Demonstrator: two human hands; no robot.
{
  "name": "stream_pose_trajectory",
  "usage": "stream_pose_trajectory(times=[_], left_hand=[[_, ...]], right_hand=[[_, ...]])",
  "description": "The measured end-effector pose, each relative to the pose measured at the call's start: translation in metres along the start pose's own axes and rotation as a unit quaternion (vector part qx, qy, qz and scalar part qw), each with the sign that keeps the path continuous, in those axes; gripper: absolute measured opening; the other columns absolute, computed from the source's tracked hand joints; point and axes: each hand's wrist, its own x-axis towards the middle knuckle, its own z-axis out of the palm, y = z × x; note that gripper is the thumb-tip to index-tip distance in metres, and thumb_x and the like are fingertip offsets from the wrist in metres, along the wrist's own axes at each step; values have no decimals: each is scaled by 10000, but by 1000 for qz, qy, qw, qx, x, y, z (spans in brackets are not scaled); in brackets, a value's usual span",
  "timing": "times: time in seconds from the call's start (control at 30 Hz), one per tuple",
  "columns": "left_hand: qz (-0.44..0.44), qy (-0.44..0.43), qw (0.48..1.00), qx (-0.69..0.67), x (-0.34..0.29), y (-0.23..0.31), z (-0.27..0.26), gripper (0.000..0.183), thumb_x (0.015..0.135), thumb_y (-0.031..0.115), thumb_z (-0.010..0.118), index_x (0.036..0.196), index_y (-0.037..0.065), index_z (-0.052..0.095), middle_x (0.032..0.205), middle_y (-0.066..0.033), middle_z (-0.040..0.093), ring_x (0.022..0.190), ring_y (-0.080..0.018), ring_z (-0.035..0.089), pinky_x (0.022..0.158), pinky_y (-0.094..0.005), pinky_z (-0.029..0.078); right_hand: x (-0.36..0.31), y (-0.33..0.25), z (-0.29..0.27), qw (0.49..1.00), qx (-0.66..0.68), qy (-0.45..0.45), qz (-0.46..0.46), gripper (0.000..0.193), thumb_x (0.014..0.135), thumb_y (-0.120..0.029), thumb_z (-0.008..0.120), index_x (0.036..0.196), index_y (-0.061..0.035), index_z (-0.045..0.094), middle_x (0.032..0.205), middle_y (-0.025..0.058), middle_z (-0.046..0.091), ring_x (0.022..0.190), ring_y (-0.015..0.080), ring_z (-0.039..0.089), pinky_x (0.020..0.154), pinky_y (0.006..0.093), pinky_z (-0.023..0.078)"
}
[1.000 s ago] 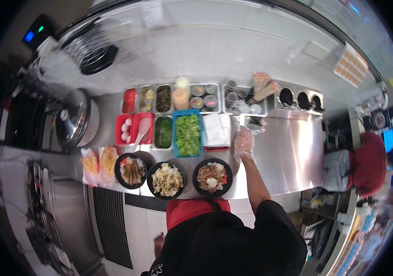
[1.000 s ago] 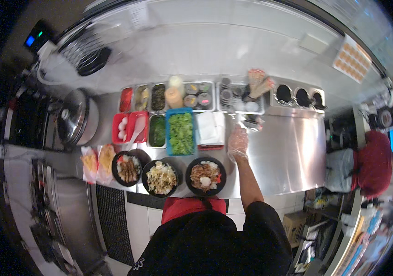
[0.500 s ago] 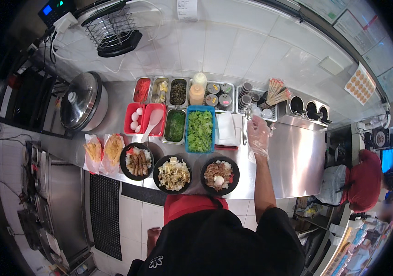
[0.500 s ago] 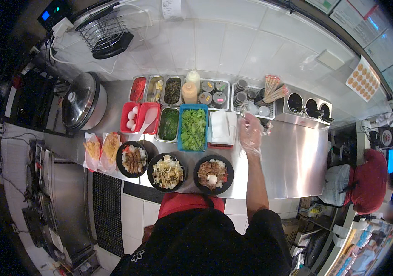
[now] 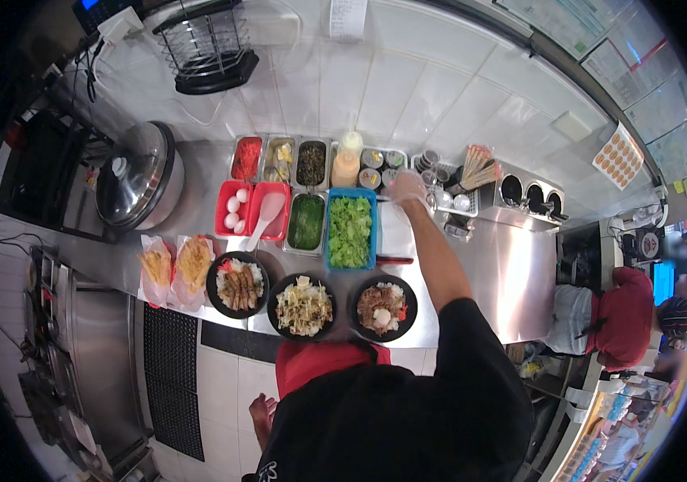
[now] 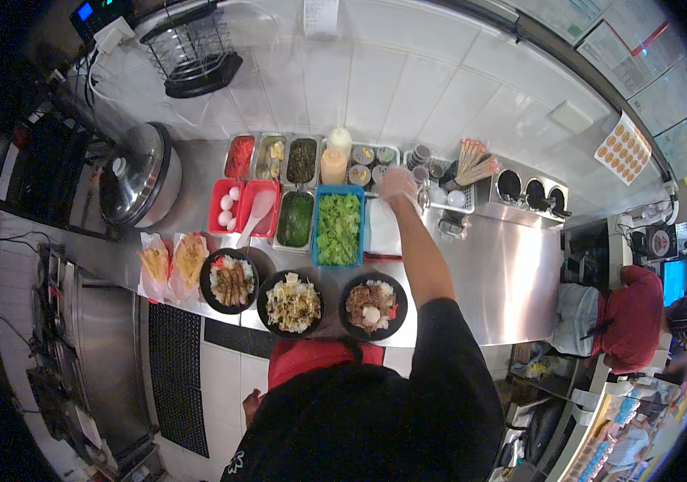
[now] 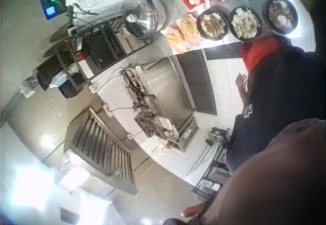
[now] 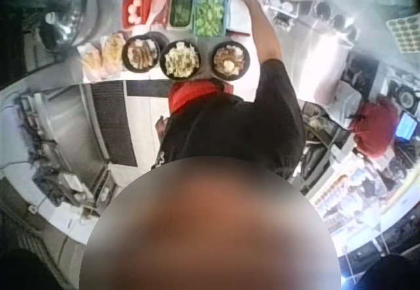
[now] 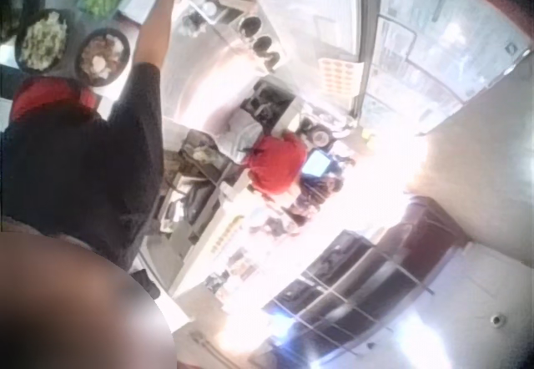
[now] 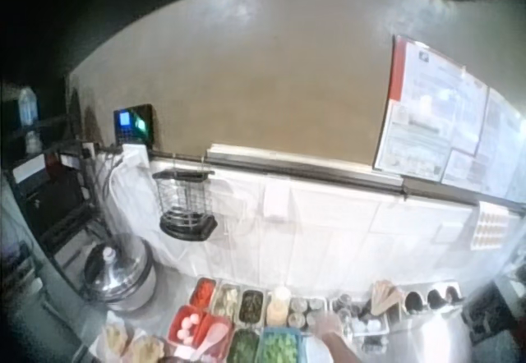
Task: The person fries french fries and removes them from a deep fryer, then places them into paper bags. They scoop cooked meat from a pan and distribute it into three black bowls containing rice. The person adds sauces and toppings, including a halved boiled egg, to each bowl.
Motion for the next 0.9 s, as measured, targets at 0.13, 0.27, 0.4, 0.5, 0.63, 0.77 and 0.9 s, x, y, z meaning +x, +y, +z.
stream_pose_trajectory(times=[0.13, 0.27, 0.4, 0.5, 0.63, 0.77, 0.9], left_hand=[[22, -16, 997, 68, 6, -7, -1, 501, 1057, 419, 563, 1370, 28, 563, 1196, -197, 728, 1086, -382, 707, 935, -547, 518], [78, -42, 978, 188, 35, -22, -11, 452, 1068, 440, 509, 1246, 42, 630, 1110, -207, 747, 1023, -357, 725, 900, -492, 541], [217, -52, 905, 363, 67, -31, -22, 473, 1081, 462, 447, 1105, 60, 696, 1047, -223, 753, 968, -324, 740, 865, -441, 560], [193, -86, 849, 485, 93, -17, -31, 461, 1073, 477, 462, 1094, 81, 696, 1080, -190, 760, 969, -296, 742, 851, -422, 563], [48, -195, 956, 212, 116, 25, -54, 457, 1018, 487, 597, 1258, 100, 634, 1110, -144, 726, 1026, -311, 713, 866, -500, 555], [17, -88, 995, 46, 122, 82, -63, 468, 1031, 397, 594, 1369, 74, 587, 1142, -128, 708, 991, -299, 713, 834, -491, 568], [60, -86, 992, 73, 132, 131, -69, 430, 1051, 349, 579, 1373, 63, 577, 1150, -145, 714, 997, -295, 725, 844, -477, 577]], right_hand=[[2, -2, 14, 999, 3, 24, 28, 629, 739, -463, 838, 1165, -13, 727, 1171, 248, 705, 1113, 385, 694, 968, 466, 558], [-35, 12, -11, 974, 145, 172, -19, 653, 712, -481, 873, 1116, 9, 719, 1022, 213, 688, 1032, 390, 658, 926, 491, 539], [-130, 52, -54, 907, 404, 104, -53, 818, 731, -359, 912, 1389, -4, 578, 1221, 179, 692, 1144, 321, 653, 1024, 425, 496], [-210, 56, -55, 717, 687, 115, 20, 743, 783, -217, 879, 1427, -50, 549, 1325, 148, 631, 1156, 298, 651, 1026, 412, 524], [-286, 58, -49, 603, 774, 159, 108, 755, 770, -67, 847, 1454, -106, 529, 1325, 128, 587, 1241, 305, 607, 1016, 417, 551], [-325, 58, -19, 908, 311, 281, -25, 722, 755, 8, 810, 1415, -152, 565, 1376, 130, 569, 1215, 323, 611, 984, 438, 590], [-335, 65, 6, 958, 35, 247, -139, 741, 711, -1, 805, 1391, -214, 604, 1257, 128, 645, 1025, 373, 614, 813, 477, 525]])
